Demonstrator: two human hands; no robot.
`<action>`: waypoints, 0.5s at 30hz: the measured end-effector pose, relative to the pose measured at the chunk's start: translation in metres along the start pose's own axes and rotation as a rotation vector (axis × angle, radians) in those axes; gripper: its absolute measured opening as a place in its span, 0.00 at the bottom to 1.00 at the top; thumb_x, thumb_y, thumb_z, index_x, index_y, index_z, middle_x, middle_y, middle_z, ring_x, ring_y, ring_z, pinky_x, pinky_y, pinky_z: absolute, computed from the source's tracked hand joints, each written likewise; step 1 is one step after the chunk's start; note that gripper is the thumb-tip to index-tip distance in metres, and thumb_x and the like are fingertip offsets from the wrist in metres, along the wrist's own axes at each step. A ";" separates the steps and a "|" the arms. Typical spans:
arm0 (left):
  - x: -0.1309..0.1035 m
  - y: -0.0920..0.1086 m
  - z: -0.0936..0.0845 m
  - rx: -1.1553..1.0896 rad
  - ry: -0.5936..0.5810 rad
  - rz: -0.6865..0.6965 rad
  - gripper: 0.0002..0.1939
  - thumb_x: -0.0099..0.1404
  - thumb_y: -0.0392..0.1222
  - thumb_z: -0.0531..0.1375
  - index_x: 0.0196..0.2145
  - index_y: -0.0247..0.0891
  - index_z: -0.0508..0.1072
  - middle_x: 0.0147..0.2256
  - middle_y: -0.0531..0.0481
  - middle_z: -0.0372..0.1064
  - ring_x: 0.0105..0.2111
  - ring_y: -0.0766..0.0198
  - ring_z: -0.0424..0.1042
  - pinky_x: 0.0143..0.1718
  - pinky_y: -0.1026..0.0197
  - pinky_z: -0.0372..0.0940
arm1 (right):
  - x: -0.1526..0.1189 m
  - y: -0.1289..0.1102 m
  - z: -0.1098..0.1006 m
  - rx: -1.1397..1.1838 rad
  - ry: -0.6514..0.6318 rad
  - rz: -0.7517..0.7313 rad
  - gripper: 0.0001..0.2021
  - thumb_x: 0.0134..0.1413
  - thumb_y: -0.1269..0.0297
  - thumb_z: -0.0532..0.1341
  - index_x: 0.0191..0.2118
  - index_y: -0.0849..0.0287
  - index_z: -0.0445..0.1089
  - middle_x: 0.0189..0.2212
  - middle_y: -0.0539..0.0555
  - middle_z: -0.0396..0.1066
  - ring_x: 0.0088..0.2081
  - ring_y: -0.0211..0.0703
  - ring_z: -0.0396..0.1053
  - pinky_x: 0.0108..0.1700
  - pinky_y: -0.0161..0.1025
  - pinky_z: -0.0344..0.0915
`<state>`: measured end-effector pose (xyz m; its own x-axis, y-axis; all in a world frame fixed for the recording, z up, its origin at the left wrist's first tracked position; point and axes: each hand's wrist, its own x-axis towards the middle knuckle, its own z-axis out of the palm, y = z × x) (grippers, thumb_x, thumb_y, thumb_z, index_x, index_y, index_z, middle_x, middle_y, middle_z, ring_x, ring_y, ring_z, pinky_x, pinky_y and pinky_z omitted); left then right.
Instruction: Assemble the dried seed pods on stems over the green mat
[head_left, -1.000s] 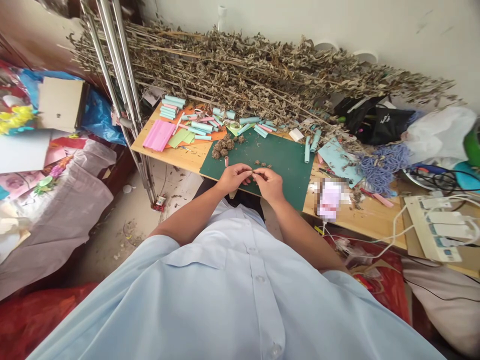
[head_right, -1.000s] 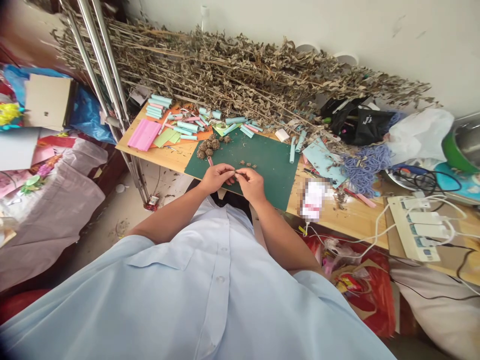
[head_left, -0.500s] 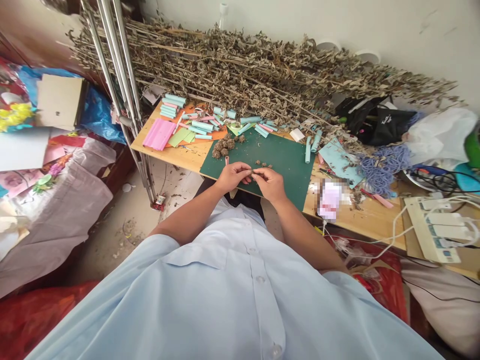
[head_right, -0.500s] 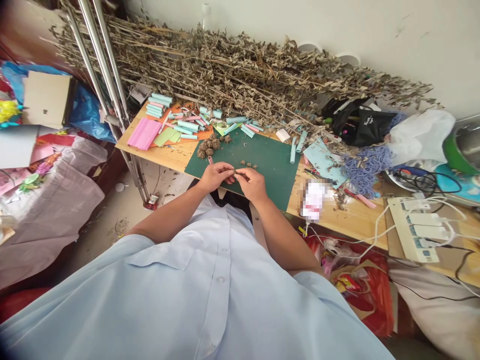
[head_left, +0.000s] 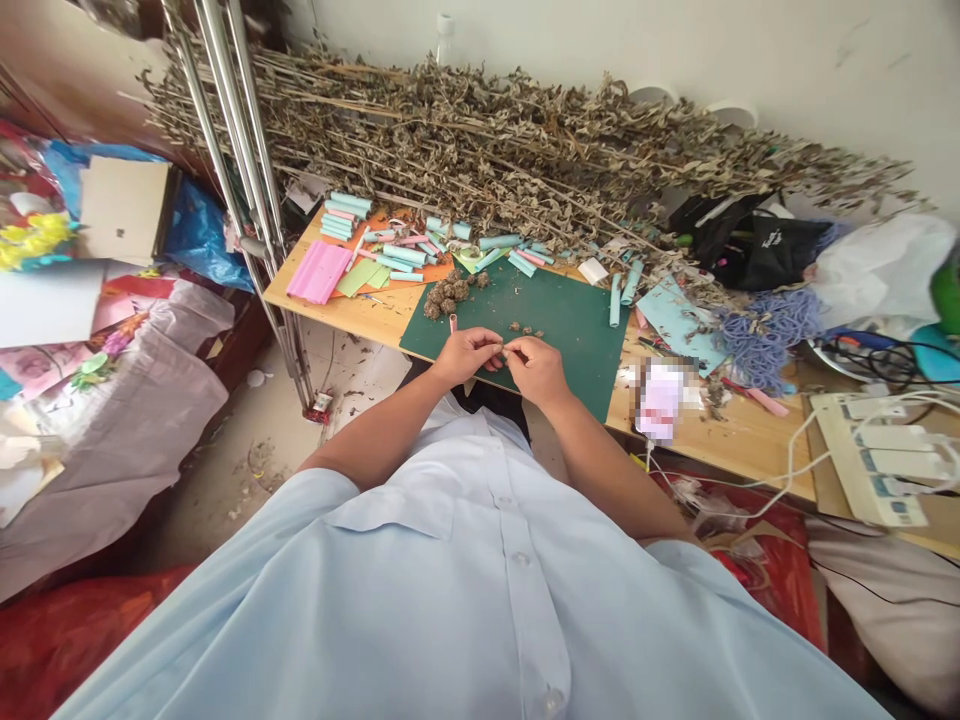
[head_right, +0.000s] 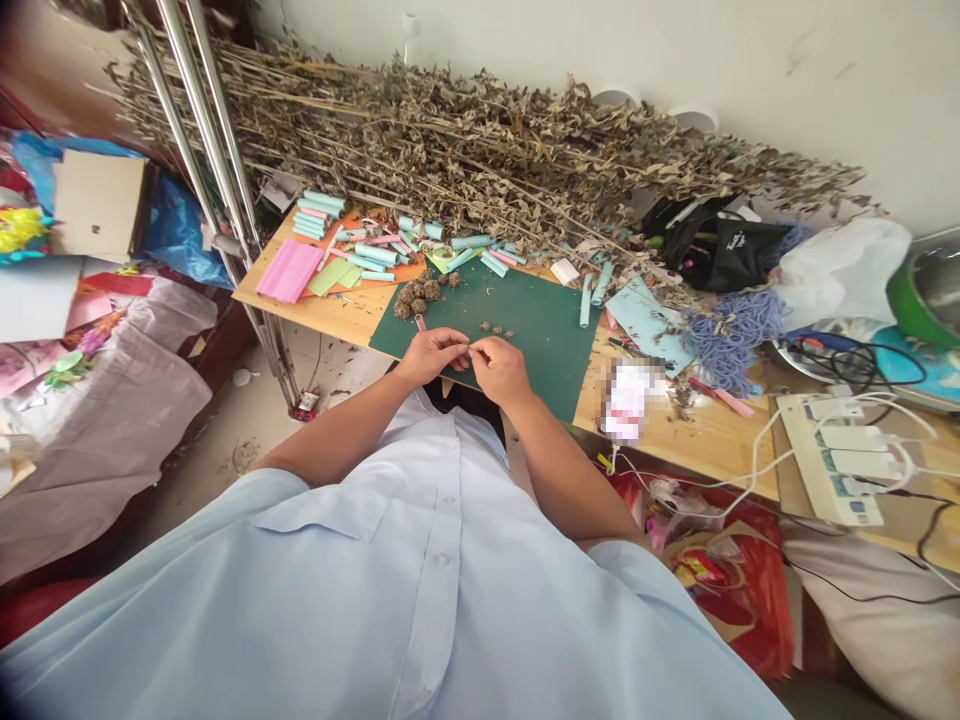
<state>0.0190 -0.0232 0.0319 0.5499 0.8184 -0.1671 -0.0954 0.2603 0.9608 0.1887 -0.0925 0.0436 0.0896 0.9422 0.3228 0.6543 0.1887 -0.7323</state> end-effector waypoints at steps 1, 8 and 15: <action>0.000 0.001 0.000 -0.004 -0.004 -0.007 0.16 0.62 0.43 0.73 0.41 0.30 0.76 0.26 0.49 0.78 0.25 0.65 0.79 0.29 0.64 0.76 | -0.001 -0.001 0.001 0.005 0.011 0.009 0.07 0.61 0.65 0.62 0.32 0.53 0.76 0.32 0.54 0.79 0.34 0.47 0.75 0.42 0.44 0.72; 0.002 0.004 -0.003 -0.024 -0.037 -0.061 0.19 0.61 0.46 0.74 0.41 0.29 0.76 0.27 0.47 0.79 0.24 0.64 0.79 0.28 0.64 0.76 | -0.002 0.000 0.009 0.367 0.000 0.271 0.06 0.56 0.59 0.65 0.33 0.54 0.77 0.27 0.51 0.78 0.29 0.45 0.77 0.36 0.43 0.74; 0.001 0.007 -0.008 -0.045 -0.113 -0.057 0.23 0.57 0.50 0.76 0.40 0.28 0.77 0.26 0.46 0.78 0.23 0.63 0.78 0.27 0.62 0.76 | 0.002 0.009 0.009 0.703 -0.115 0.516 0.12 0.47 0.53 0.72 0.31 0.55 0.76 0.21 0.47 0.73 0.24 0.40 0.71 0.29 0.39 0.73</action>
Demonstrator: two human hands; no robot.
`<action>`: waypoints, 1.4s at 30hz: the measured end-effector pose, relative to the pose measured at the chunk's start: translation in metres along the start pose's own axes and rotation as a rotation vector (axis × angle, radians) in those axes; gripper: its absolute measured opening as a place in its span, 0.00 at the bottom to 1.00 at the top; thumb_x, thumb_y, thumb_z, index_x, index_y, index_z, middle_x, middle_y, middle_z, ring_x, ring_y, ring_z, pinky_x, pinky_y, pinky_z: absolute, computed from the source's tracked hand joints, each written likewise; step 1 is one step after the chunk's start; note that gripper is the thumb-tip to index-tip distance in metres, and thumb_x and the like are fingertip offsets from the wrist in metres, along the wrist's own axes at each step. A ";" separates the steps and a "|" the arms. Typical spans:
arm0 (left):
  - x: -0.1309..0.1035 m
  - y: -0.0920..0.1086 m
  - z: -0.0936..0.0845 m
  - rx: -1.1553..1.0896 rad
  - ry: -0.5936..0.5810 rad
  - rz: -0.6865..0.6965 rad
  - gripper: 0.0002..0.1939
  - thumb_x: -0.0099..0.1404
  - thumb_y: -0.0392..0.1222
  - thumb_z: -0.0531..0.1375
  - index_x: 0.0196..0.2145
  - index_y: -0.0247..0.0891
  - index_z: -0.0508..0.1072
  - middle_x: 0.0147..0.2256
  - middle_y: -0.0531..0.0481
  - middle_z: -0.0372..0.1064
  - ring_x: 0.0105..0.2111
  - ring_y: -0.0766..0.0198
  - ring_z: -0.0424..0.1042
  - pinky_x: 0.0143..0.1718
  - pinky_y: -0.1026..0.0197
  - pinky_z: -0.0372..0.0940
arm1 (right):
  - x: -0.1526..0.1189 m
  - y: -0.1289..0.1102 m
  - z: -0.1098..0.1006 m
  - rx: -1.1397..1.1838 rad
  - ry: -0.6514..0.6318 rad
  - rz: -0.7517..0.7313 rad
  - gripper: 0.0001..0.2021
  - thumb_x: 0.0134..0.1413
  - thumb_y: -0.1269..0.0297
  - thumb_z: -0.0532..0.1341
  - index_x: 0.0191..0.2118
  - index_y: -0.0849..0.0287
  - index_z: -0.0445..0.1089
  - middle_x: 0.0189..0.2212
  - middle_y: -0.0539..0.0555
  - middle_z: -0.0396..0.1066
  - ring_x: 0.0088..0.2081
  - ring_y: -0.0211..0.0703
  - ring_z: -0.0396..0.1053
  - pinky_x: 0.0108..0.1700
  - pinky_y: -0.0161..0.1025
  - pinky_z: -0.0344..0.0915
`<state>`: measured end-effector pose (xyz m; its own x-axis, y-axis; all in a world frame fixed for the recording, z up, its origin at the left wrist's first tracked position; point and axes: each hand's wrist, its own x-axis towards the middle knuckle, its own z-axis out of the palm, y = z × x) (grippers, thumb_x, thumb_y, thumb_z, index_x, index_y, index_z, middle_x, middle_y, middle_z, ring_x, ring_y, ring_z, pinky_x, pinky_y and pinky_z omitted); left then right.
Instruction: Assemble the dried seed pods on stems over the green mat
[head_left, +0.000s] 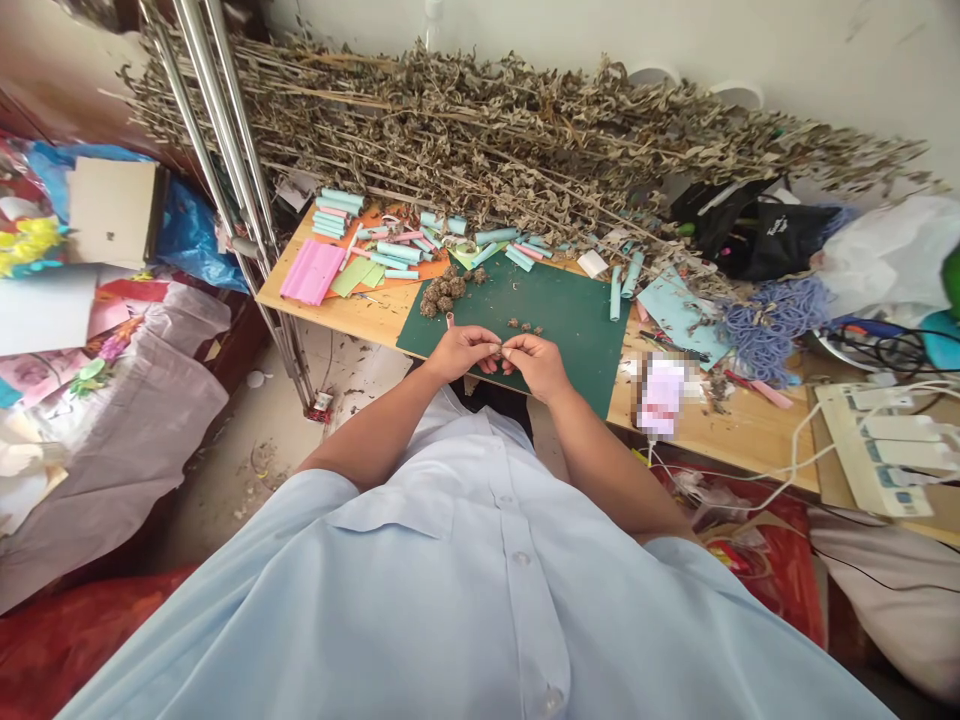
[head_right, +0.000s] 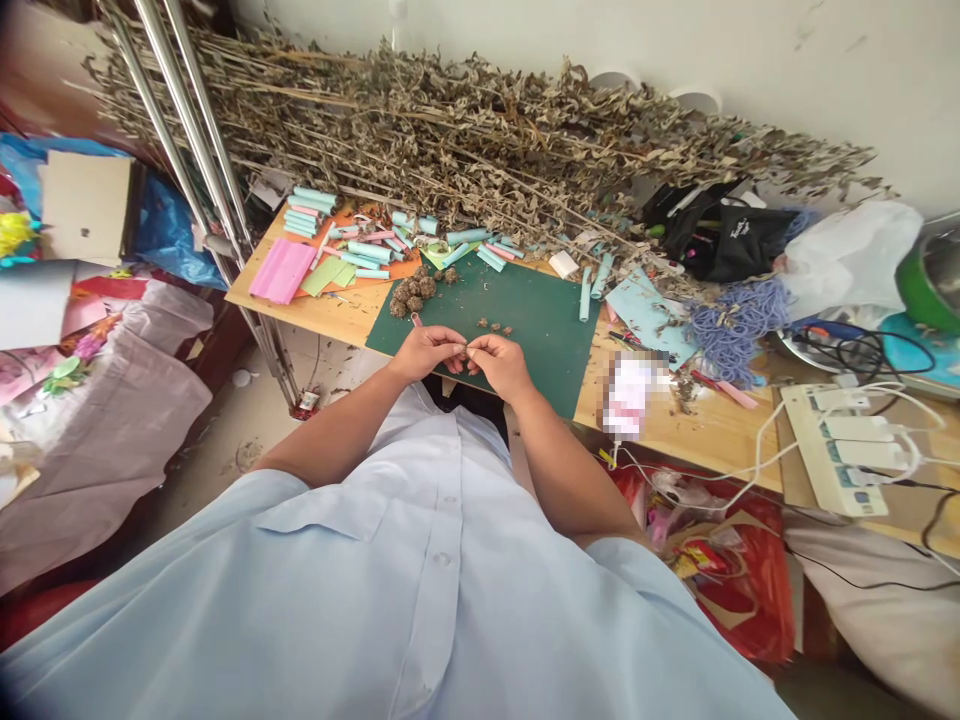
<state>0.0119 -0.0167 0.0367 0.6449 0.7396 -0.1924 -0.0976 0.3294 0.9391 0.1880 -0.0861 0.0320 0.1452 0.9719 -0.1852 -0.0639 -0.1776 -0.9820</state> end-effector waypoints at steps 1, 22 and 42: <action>0.000 0.000 -0.001 -0.010 -0.013 0.003 0.23 0.57 0.50 0.77 0.40 0.29 0.78 0.27 0.46 0.78 0.23 0.63 0.78 0.27 0.62 0.76 | 0.000 0.000 0.000 0.038 -0.017 0.032 0.13 0.46 0.52 0.73 0.30 0.55 0.76 0.21 0.47 0.73 0.23 0.39 0.70 0.29 0.39 0.73; -0.004 -0.002 0.007 0.011 0.066 0.049 0.18 0.60 0.46 0.74 0.39 0.30 0.77 0.28 0.49 0.77 0.25 0.65 0.79 0.28 0.65 0.75 | 0.015 -0.002 -0.078 -1.016 0.211 -0.357 0.08 0.61 0.67 0.58 0.35 0.56 0.75 0.38 0.61 0.77 0.40 0.53 0.72 0.47 0.49 0.70; -0.002 -0.004 0.008 -0.001 0.075 0.048 0.19 0.63 0.46 0.72 0.43 0.31 0.75 0.31 0.46 0.80 0.26 0.64 0.80 0.28 0.64 0.74 | -0.014 -0.009 -0.036 -0.596 0.254 -0.321 0.12 0.61 0.54 0.65 0.44 0.53 0.81 0.41 0.56 0.82 0.36 0.48 0.77 0.43 0.48 0.76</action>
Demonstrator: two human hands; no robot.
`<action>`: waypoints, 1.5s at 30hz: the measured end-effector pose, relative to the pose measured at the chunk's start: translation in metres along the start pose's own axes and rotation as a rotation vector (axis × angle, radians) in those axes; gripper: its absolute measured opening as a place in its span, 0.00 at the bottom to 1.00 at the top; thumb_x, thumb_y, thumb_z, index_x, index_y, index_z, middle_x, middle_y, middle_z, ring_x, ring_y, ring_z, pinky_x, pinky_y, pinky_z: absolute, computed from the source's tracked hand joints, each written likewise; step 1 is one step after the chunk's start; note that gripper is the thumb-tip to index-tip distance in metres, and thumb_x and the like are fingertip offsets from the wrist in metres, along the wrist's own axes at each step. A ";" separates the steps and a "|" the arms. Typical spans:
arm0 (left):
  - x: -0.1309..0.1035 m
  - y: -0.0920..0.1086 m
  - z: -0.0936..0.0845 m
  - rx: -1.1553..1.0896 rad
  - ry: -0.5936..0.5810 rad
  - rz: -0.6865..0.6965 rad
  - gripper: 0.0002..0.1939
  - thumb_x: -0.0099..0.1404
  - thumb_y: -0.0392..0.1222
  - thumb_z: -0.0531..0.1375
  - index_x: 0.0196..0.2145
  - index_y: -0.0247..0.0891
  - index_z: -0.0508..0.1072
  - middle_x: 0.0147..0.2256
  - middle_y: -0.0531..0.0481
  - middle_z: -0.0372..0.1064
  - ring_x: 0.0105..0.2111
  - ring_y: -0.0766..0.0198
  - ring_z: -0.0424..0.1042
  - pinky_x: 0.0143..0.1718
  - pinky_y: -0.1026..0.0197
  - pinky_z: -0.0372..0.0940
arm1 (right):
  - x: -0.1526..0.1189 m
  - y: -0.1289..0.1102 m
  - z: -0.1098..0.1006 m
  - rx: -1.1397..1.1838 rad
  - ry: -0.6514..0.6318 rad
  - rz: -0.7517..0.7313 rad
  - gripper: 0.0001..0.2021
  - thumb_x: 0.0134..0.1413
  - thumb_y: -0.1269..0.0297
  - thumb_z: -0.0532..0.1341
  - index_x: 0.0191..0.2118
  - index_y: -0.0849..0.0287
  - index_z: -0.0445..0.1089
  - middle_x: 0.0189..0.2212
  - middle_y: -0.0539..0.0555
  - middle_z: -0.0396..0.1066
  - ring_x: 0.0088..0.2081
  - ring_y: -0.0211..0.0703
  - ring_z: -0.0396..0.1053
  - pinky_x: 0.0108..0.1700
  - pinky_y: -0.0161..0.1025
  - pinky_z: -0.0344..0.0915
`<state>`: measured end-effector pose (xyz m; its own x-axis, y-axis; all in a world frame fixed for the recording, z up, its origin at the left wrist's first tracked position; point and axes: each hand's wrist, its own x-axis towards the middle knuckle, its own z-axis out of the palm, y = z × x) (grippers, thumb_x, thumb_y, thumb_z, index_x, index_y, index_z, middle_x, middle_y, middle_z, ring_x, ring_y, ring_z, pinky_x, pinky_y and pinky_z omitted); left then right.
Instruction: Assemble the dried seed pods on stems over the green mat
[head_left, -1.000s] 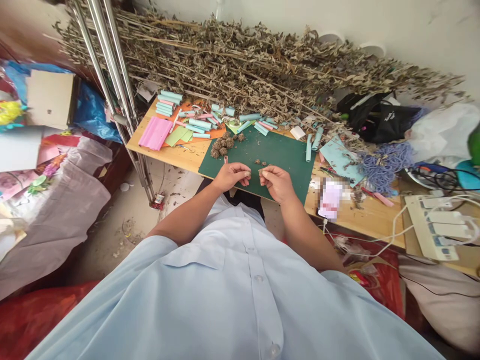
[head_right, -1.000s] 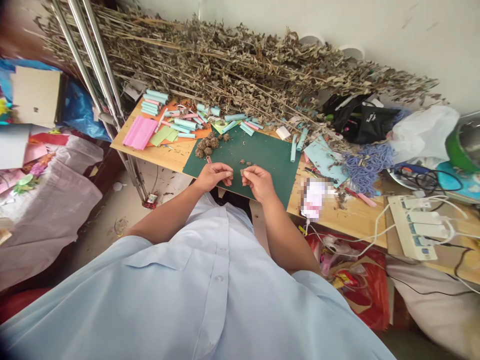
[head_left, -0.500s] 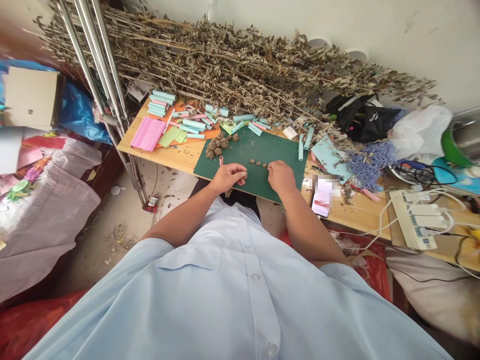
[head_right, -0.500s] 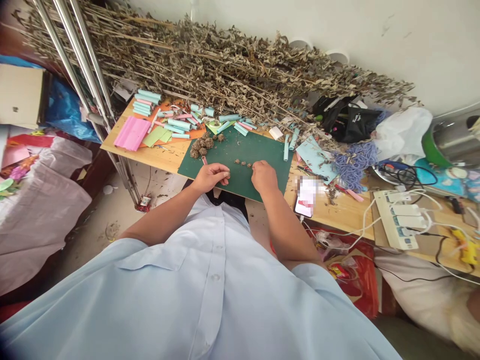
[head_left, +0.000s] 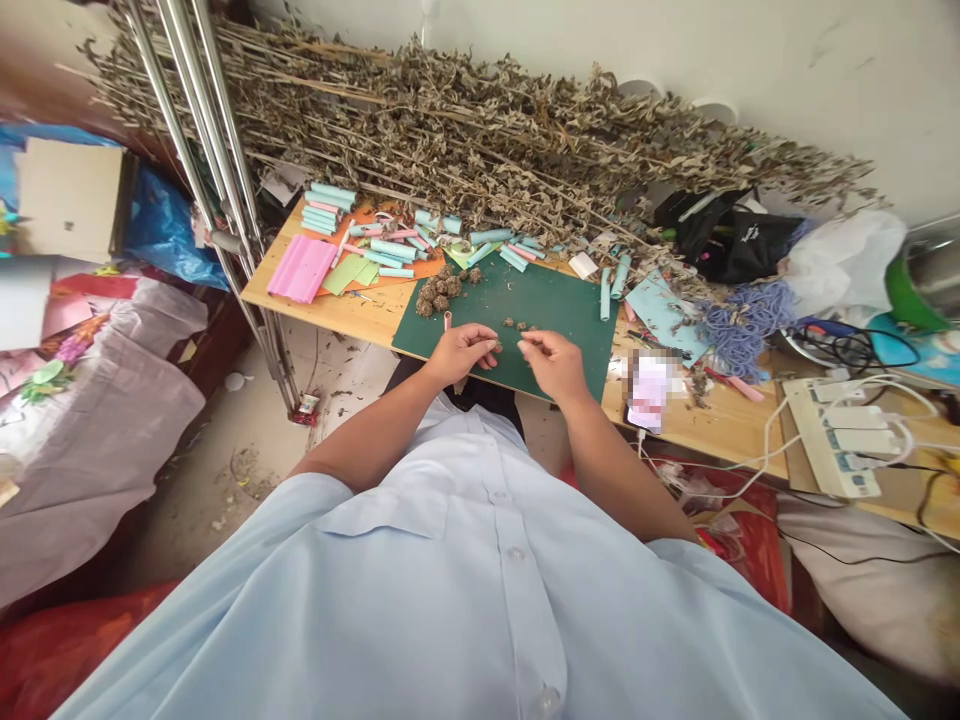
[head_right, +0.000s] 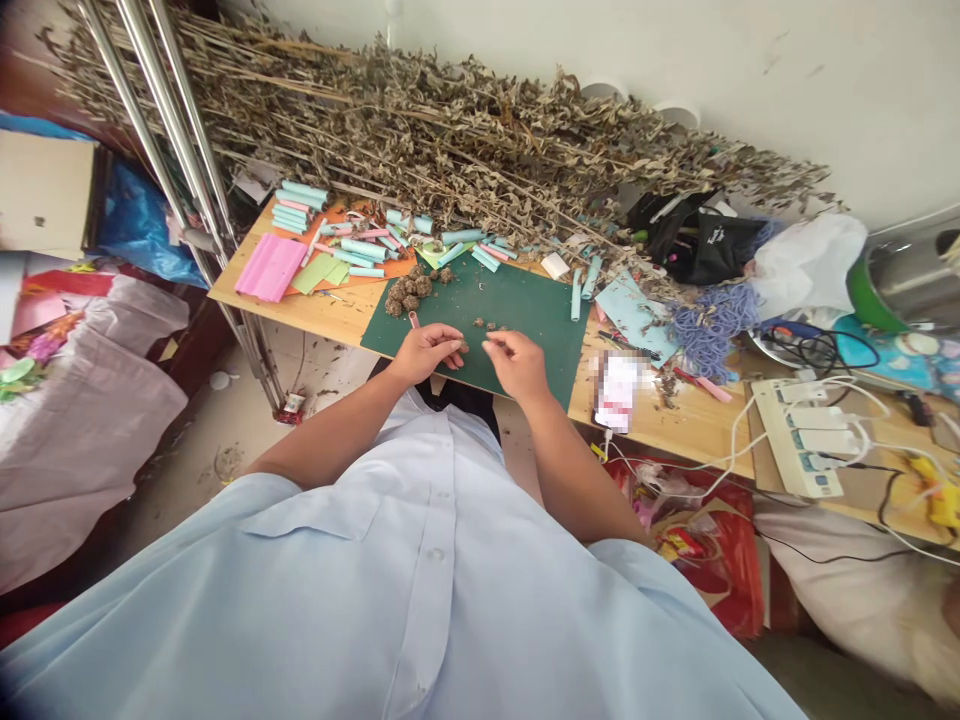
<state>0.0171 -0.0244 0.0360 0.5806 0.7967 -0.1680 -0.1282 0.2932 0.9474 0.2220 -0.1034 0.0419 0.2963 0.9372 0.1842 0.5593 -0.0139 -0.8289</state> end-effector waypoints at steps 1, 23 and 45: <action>0.000 0.000 0.000 0.002 -0.003 -0.004 0.19 0.63 0.47 0.72 0.43 0.31 0.74 0.30 0.47 0.79 0.26 0.65 0.79 0.28 0.65 0.74 | -0.005 -0.006 0.008 0.049 -0.041 -0.018 0.13 0.60 0.53 0.66 0.45 0.53 0.81 0.45 0.57 0.82 0.37 0.47 0.77 0.42 0.46 0.76; -0.001 -0.003 -0.004 0.084 -0.026 0.083 0.20 0.61 0.51 0.73 0.41 0.31 0.78 0.27 0.50 0.77 0.26 0.66 0.78 0.32 0.64 0.74 | -0.010 -0.022 0.031 0.029 -0.002 -0.207 0.07 0.63 0.61 0.62 0.37 0.52 0.79 0.40 0.56 0.81 0.43 0.48 0.78 0.49 0.47 0.76; -0.001 0.002 -0.006 -0.034 0.015 0.034 0.18 0.58 0.46 0.74 0.37 0.29 0.77 0.26 0.48 0.78 0.24 0.64 0.78 0.30 0.63 0.77 | -0.008 -0.014 0.054 0.724 0.024 0.359 0.12 0.43 0.56 0.74 0.33 0.55 0.77 0.23 0.47 0.76 0.25 0.40 0.74 0.32 0.40 0.77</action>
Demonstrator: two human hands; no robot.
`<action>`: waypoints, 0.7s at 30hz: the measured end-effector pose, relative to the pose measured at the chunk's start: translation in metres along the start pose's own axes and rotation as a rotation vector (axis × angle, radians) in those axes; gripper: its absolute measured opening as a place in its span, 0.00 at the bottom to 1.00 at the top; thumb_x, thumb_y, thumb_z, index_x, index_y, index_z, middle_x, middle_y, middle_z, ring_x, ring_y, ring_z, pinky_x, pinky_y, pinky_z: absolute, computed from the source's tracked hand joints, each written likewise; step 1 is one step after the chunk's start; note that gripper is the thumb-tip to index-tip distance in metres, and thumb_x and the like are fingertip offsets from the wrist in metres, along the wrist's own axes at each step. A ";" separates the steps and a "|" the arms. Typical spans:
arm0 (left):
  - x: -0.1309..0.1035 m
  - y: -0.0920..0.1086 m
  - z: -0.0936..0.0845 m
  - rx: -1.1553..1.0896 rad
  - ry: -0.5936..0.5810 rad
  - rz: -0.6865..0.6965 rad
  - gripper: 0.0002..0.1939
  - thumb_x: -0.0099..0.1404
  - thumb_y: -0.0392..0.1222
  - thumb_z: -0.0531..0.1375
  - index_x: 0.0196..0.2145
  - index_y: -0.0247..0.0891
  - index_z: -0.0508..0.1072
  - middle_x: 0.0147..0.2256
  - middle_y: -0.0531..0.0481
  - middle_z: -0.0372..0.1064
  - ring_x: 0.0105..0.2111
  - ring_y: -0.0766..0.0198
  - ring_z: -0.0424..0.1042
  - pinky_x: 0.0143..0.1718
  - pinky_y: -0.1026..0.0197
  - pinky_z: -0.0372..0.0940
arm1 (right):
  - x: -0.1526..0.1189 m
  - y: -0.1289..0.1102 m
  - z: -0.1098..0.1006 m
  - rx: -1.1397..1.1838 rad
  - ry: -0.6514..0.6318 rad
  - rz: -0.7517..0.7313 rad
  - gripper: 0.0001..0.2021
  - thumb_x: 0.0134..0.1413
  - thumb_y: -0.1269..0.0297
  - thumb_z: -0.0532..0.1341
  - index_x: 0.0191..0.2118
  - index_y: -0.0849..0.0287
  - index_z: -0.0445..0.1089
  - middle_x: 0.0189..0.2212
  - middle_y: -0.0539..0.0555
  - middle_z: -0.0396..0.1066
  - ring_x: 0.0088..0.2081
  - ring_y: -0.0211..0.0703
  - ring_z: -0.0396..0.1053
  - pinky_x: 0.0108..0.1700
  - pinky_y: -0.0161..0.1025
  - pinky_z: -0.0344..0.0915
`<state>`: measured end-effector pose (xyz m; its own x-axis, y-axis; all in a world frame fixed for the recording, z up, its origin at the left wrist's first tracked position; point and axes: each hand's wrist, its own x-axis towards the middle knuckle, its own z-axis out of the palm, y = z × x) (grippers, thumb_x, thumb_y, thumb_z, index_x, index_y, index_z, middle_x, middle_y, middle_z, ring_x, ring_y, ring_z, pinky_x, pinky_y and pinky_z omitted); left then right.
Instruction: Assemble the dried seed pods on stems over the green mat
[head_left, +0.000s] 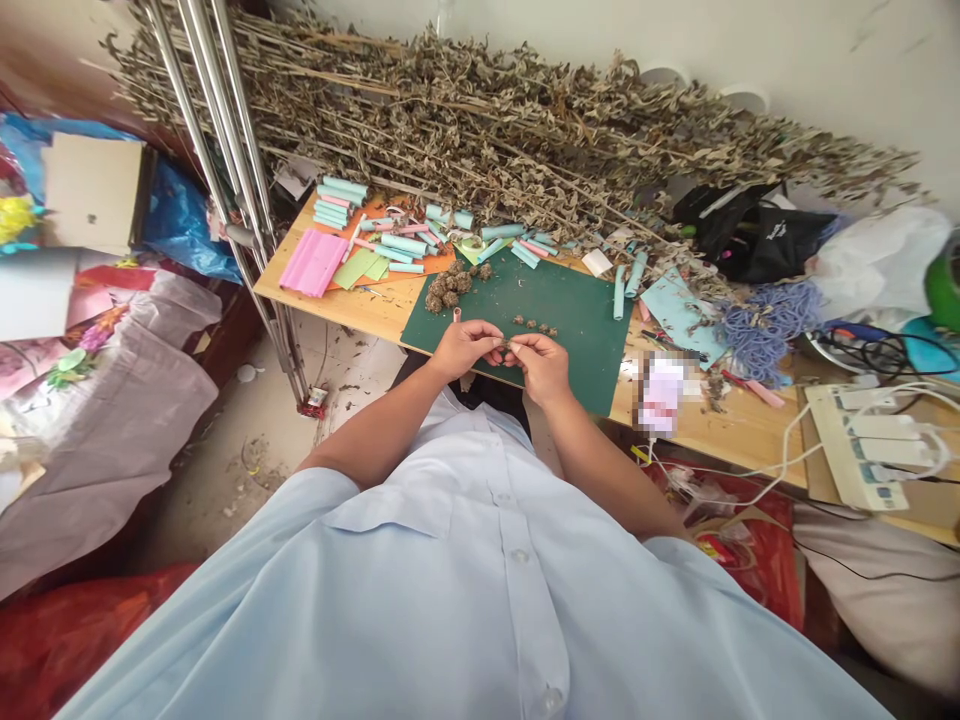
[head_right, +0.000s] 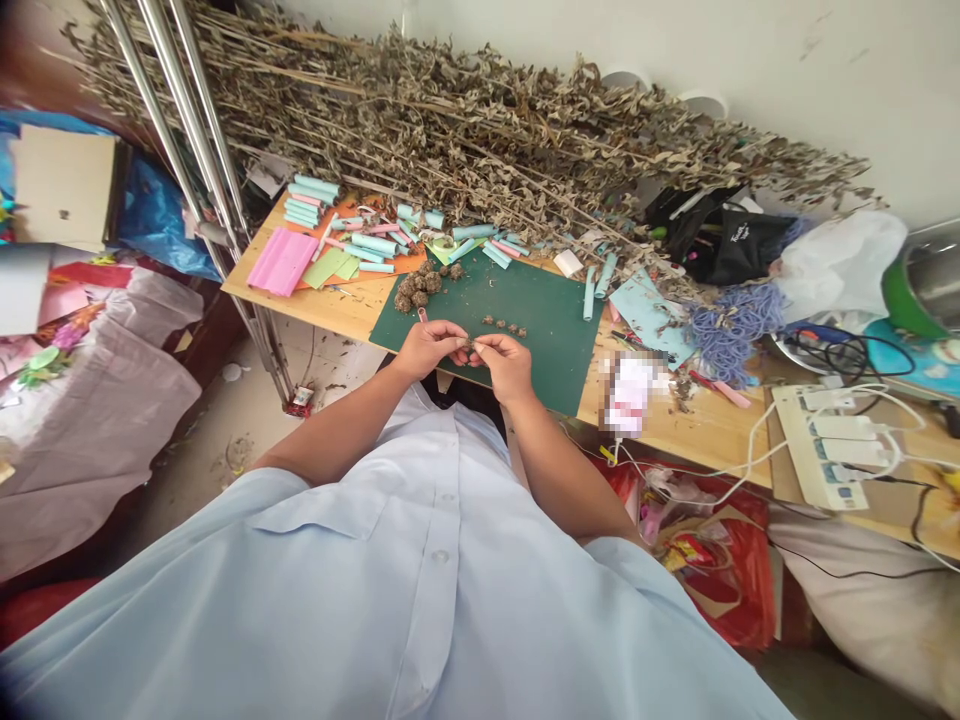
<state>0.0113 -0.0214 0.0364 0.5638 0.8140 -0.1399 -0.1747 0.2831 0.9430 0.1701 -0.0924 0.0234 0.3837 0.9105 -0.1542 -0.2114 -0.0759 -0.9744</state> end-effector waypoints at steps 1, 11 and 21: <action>0.000 0.001 0.001 0.004 0.010 -0.001 0.18 0.58 0.46 0.74 0.37 0.29 0.77 0.26 0.48 0.78 0.24 0.65 0.78 0.29 0.63 0.77 | 0.000 -0.002 -0.004 0.014 0.010 0.000 0.12 0.43 0.56 0.74 0.33 0.55 0.77 0.23 0.47 0.76 0.25 0.40 0.74 0.32 0.40 0.76; 0.001 -0.002 0.003 0.043 -0.010 -0.009 0.14 0.61 0.43 0.73 0.36 0.30 0.76 0.26 0.49 0.76 0.25 0.65 0.78 0.29 0.64 0.75 | 0.017 -0.024 -0.082 -1.036 0.051 -0.402 0.07 0.60 0.64 0.61 0.37 0.55 0.78 0.35 0.58 0.80 0.40 0.52 0.78 0.48 0.50 0.75; -0.001 0.001 0.005 0.089 -0.005 -0.024 0.11 0.62 0.40 0.71 0.37 0.30 0.77 0.25 0.50 0.76 0.25 0.66 0.78 0.30 0.64 0.75 | 0.024 -0.029 -0.090 -1.176 -0.181 -0.390 0.16 0.64 0.70 0.56 0.45 0.57 0.82 0.45 0.59 0.81 0.45 0.51 0.78 0.53 0.48 0.75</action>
<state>0.0151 -0.0245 0.0392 0.5707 0.8051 -0.1616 -0.0884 0.2559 0.9627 0.2665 -0.1049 0.0335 0.0911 0.9897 0.1108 0.8540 -0.0204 -0.5199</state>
